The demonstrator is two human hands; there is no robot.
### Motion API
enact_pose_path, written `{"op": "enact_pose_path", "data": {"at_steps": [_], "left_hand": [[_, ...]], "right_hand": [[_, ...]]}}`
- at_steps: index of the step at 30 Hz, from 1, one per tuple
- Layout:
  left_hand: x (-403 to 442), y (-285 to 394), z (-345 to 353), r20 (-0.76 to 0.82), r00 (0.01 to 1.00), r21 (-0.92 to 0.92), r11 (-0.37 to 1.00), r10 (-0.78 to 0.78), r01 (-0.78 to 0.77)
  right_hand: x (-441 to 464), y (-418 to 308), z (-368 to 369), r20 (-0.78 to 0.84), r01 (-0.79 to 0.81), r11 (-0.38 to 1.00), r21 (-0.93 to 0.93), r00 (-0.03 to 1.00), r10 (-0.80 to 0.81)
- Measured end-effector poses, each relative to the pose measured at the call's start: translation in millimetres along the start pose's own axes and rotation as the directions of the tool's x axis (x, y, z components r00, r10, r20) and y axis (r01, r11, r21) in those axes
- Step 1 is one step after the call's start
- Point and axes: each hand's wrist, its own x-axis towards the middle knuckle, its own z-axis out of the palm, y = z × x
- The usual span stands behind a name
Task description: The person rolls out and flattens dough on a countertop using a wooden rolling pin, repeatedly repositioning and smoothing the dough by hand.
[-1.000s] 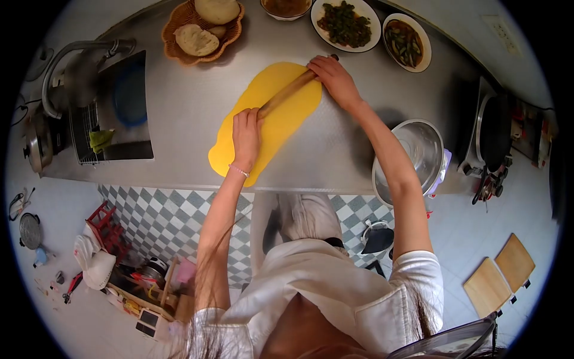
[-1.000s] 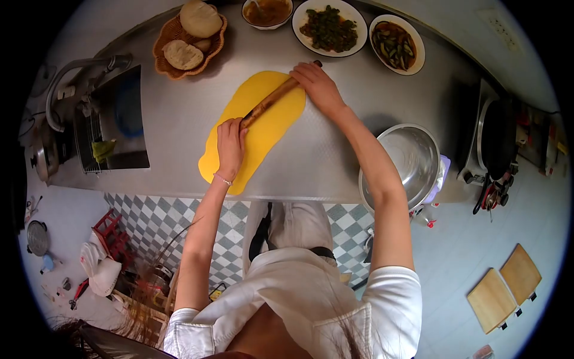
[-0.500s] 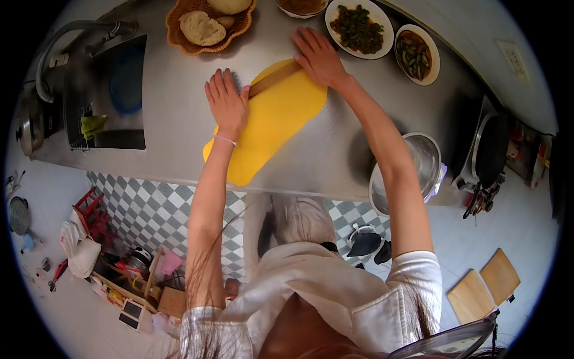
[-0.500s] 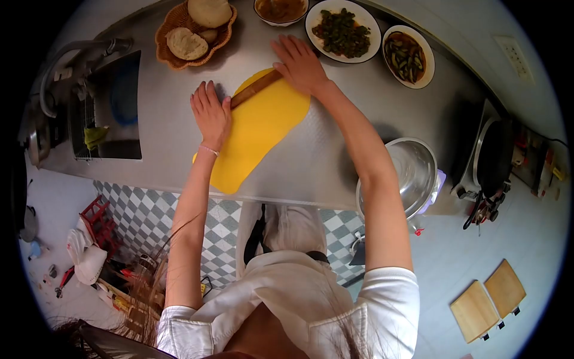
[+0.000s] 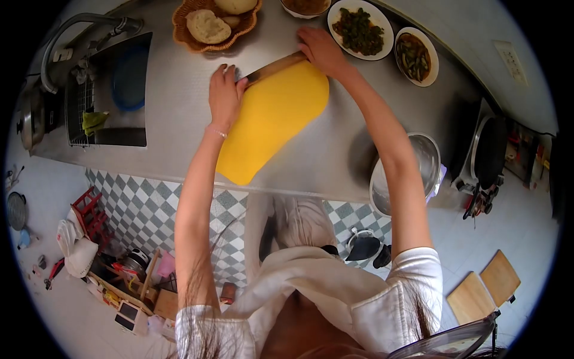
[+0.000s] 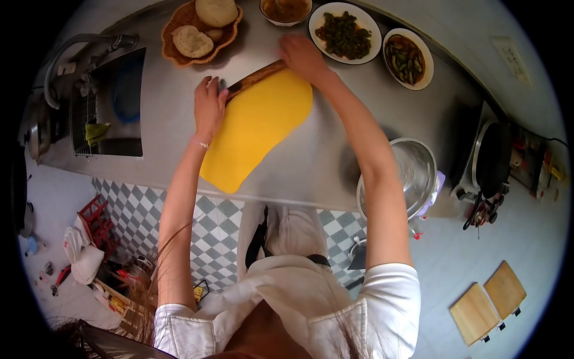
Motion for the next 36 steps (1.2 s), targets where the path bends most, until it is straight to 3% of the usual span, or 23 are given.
{"op": "enact_pose_path", "data": {"at_steps": [1,3,7,10,12,13,16,22,24,30,36], "left_hand": [[-11,2,-2,0.024,0.996,0.004,0.996,0.091,-0.092],[-34,17,-4,0.062,0.990,0.043,0.991,0.123,-0.126],[-82,43,-13,0.218,0.957,-0.022,0.981,0.193,-0.193],[-92,42,-29,0.400,0.902,-0.224,0.972,0.160,-0.073],[-87,43,-22,0.192,0.980,-0.139,0.990,0.047,-0.021],[-83,43,-18,0.080,0.997,-0.100,0.995,-0.001,0.009],[-89,45,0,0.182,0.983,0.053,0.998,0.014,-0.024],[-130,78,0,0.355,0.926,-0.054,0.991,0.132,-0.120],[-141,79,4,0.354,0.920,-0.058,0.985,0.170,-0.160],[-136,74,-6,0.302,0.924,-0.155,0.969,0.233,-0.193],[-132,68,-5,0.245,0.924,-0.226,0.944,0.292,-0.239]], "right_hand": [[-14,-4,1,-0.062,0.031,0.998,-0.050,0.997,-0.034],[-49,-14,4,-0.180,0.085,0.983,-0.160,0.977,-0.114],[-103,-28,-2,-0.132,0.011,0.995,-0.102,0.991,-0.024],[-112,-32,-12,-0.096,-0.063,0.998,-0.022,0.994,0.061],[-91,-30,-13,-0.057,-0.125,0.989,0.076,0.990,0.130],[-82,-29,-5,-0.098,-0.087,0.996,0.014,0.991,0.088],[-73,-30,4,-0.152,-0.028,0.994,-0.107,0.988,0.012],[-144,-32,-4,-0.081,-0.064,0.993,-0.103,0.995,0.056],[-158,-34,-7,-0.046,-0.080,0.990,-0.119,0.996,0.074],[-164,-27,-5,-0.224,-0.055,0.986,-0.155,0.974,0.019],[-166,-26,-10,-0.243,-0.054,0.990,-0.127,0.970,0.022]]}}
